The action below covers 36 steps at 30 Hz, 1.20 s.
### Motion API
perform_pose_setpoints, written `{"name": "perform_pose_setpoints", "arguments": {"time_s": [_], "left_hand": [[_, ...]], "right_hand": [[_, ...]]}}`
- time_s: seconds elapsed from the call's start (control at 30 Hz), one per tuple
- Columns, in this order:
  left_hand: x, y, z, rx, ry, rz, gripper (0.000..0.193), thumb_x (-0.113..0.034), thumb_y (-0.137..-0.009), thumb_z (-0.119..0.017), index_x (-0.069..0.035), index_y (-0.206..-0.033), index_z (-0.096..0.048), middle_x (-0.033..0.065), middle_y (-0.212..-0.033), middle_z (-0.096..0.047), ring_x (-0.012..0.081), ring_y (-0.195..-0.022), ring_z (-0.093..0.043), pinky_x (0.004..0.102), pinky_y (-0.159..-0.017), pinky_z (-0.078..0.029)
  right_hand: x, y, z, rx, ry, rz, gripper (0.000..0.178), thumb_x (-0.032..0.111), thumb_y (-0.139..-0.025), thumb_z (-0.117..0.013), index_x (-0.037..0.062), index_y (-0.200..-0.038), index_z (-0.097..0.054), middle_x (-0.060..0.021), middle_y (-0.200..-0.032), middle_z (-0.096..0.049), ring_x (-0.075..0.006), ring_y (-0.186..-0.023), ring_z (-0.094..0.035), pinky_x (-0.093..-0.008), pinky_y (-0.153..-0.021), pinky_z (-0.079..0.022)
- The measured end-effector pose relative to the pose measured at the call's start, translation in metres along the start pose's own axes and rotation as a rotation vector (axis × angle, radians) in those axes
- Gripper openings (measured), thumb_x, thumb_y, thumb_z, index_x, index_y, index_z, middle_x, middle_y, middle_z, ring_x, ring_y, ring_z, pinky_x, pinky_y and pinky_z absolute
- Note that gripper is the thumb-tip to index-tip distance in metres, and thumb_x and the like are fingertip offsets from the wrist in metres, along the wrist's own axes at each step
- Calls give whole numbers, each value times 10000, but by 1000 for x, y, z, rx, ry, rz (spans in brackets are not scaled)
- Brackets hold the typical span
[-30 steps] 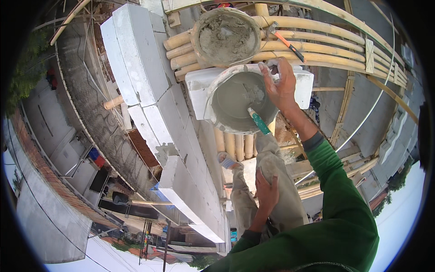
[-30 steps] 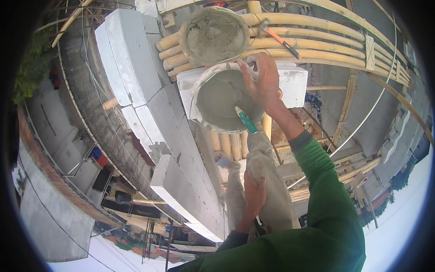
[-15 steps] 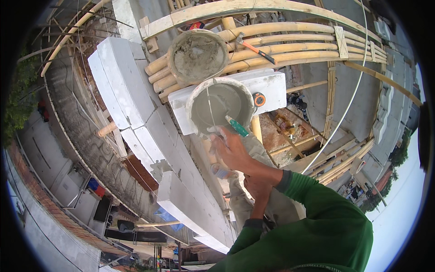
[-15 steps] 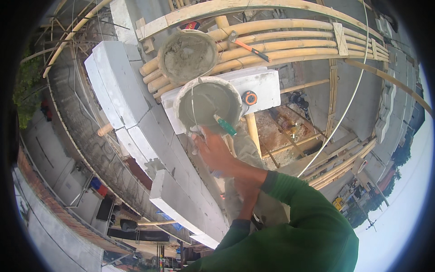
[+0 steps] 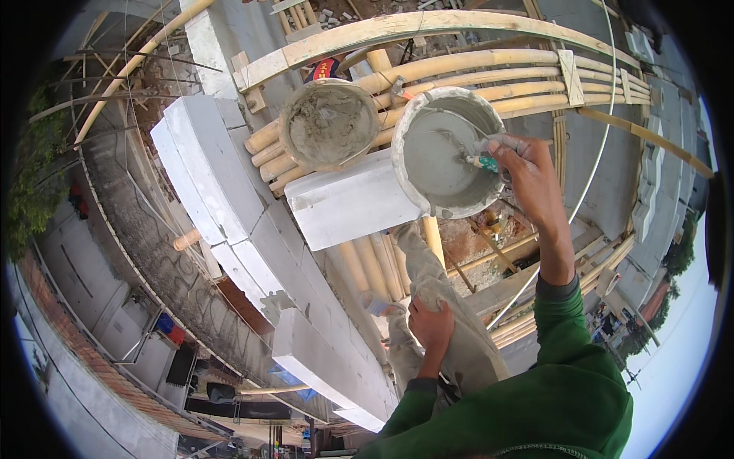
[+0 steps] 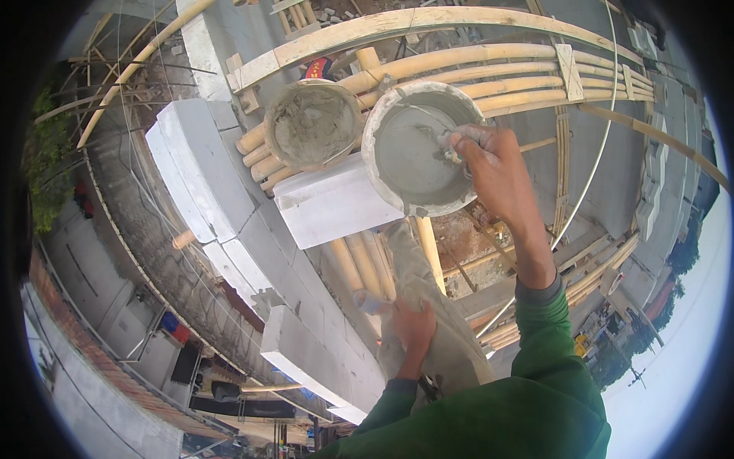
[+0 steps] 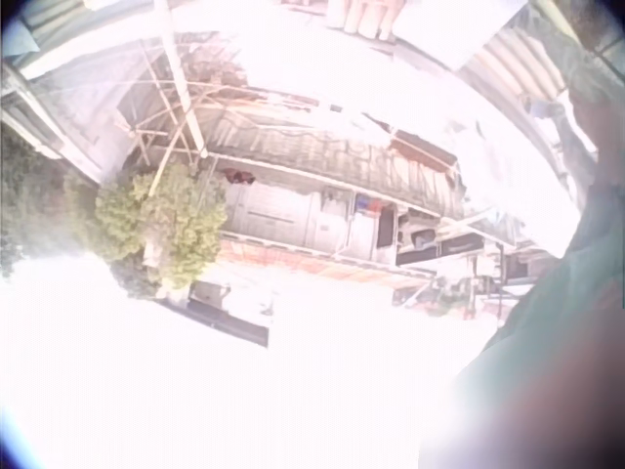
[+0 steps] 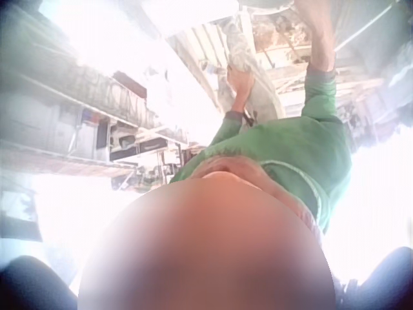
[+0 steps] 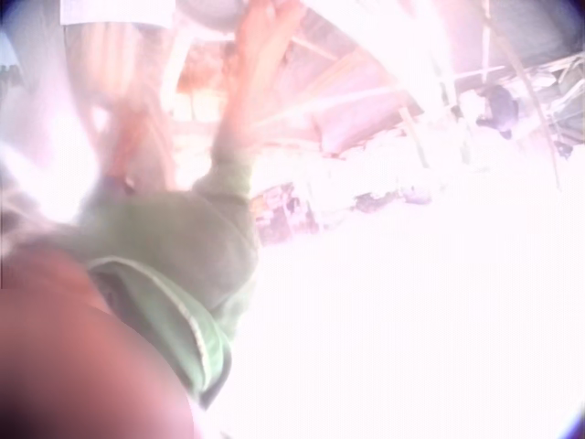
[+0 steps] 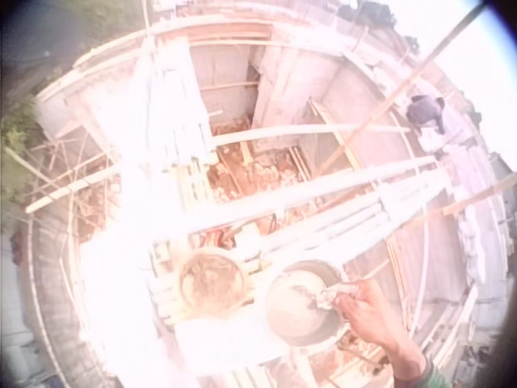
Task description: The person applies cement to a wall using a trowel and places white rectangular tiles onto the surface. They adjust the tiles by hand and tap them with a hammer to secure them in place.
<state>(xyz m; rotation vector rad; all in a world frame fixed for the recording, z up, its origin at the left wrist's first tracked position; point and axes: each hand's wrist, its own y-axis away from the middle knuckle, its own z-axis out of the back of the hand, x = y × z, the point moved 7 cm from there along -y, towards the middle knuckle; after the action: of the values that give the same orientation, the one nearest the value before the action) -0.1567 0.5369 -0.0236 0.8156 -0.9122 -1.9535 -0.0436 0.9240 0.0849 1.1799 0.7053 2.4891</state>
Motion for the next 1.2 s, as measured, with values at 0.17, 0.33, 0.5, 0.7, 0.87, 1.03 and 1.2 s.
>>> {"name": "perform_pose_setpoints", "arguments": {"time_s": [0.17,0.33,0.5,0.7,0.87,1.03,1.2], "left_hand": [[-1,-1,-1,7,-7,10,643,-338,-839,-724,0,-1352,-536,224,-1302,-599,438,-1156,-600,525,-1024,-460],[-3,-4,3,23,22,24,647,-334,-844,-721,-4,-1367,-529,225,-1317,-592,435,-1175,-593,528,-1031,-453],[-7,-7,6,80,14,70,660,-336,-849,-715,-7,-1384,-514,223,-1346,-573,430,-1213,-574,535,-1053,-438],[-9,-9,4,102,50,82,700,-340,-848,-712,-9,-1416,-472,223,-1379,-527,427,-1245,-550,528,-1074,-429],[-7,-7,7,56,62,117,681,-338,-854,-709,-3,-1400,-476,229,-1376,-514,428,-1234,-557,532,-1078,-430],[-8,-8,2,100,93,123,695,-329,-852,-707,11,-1413,-477,244,-1391,-517,442,-1246,-550,545,-1073,-438],[-11,-8,1,116,106,122,664,-311,-856,-703,6,-1401,-496,232,-1416,-523,442,-1235,-558,536,-1066,-445]], "right_hand": [[-55,-90,6,27,279,137,359,238,-1010,-614,-94,-1103,-715,-218,-873,-721,-315,-780,-661,-413,-780,-511],[-130,-185,4,14,452,311,400,281,-1024,-618,-80,-1183,-684,-305,-1083,-716,-438,-1005,-680,-458,-921,-506],[-185,-253,2,159,473,238,493,377,-1031,-607,-69,-1230,-670,-307,-1134,-702,-432,-1094,-674,-449,-962,-504],[-232,-285,41,208,534,190,364,332,-1054,-565,14,-1168,-701,-126,-869,-683,-205,-761,-622,-360,-751,-496],[-266,-279,46,100,548,143,455,421,-1064,-557,29,-1226,-723,-107,-822,-683,-180,-771,-651,-325,-770,-508],[-232,-238,20,-131,792,355,381,266,-1035,-605,0,-1308,-619,-285,-1157,-698,-457,-1051,-677,-493,-924,-539],[-184,-115,-57,-393,892,650,349,239,-968,-697,-33,-1155,-584,-199,-1012,-582,-400,-988,-583,-483,-860,-473]]}}
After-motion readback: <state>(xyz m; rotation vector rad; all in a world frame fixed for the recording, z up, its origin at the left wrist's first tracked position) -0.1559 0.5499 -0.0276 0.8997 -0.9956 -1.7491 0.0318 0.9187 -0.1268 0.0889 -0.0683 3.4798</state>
